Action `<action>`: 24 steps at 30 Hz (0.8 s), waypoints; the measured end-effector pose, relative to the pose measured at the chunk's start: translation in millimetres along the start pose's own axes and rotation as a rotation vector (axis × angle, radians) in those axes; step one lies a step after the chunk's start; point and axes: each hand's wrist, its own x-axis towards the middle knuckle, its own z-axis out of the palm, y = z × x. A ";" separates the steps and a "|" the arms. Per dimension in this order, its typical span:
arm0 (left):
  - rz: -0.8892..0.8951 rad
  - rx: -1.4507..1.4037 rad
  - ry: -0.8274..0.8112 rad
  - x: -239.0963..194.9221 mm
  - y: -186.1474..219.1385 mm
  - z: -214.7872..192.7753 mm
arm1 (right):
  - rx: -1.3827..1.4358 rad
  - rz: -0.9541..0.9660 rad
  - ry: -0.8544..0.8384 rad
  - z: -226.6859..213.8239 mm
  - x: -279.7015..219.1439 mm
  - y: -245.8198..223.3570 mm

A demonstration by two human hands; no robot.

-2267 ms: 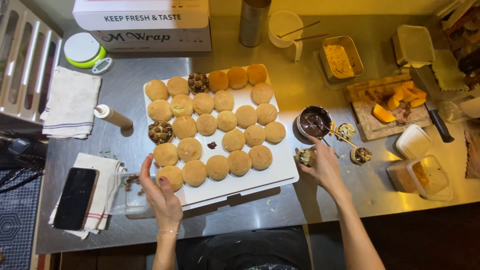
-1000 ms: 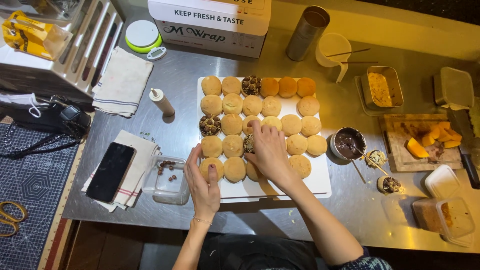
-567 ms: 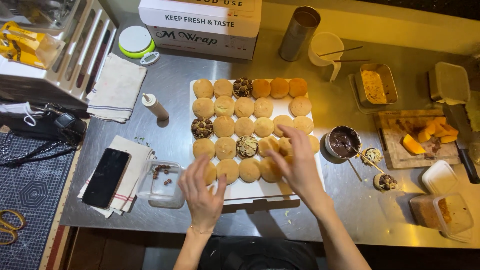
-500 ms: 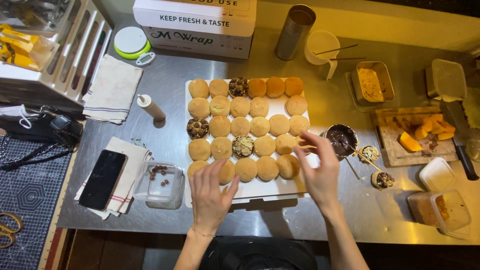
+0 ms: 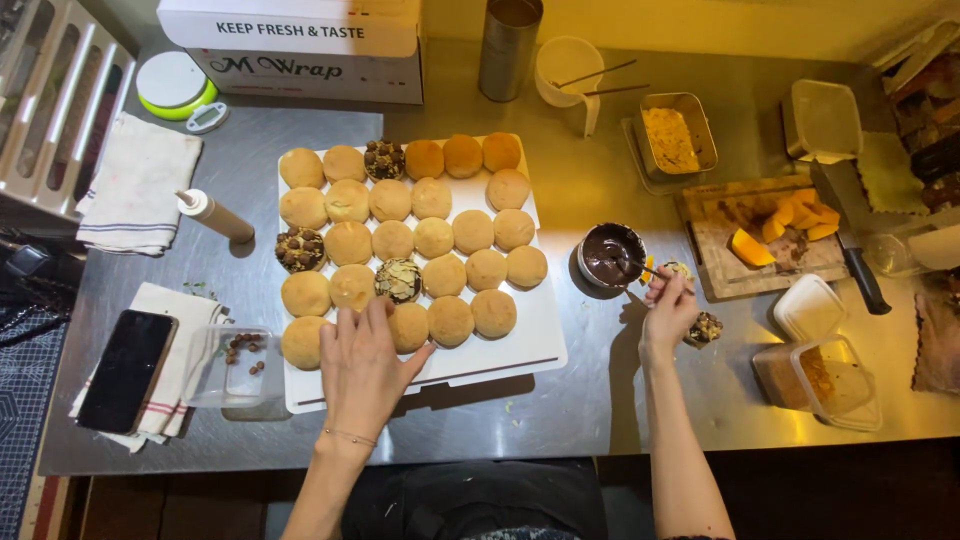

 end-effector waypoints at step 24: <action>-0.650 -1.492 0.085 -5.8 -36.7 -79.5 | 1.008 1.101 0.357 -49.1 39.2 49.7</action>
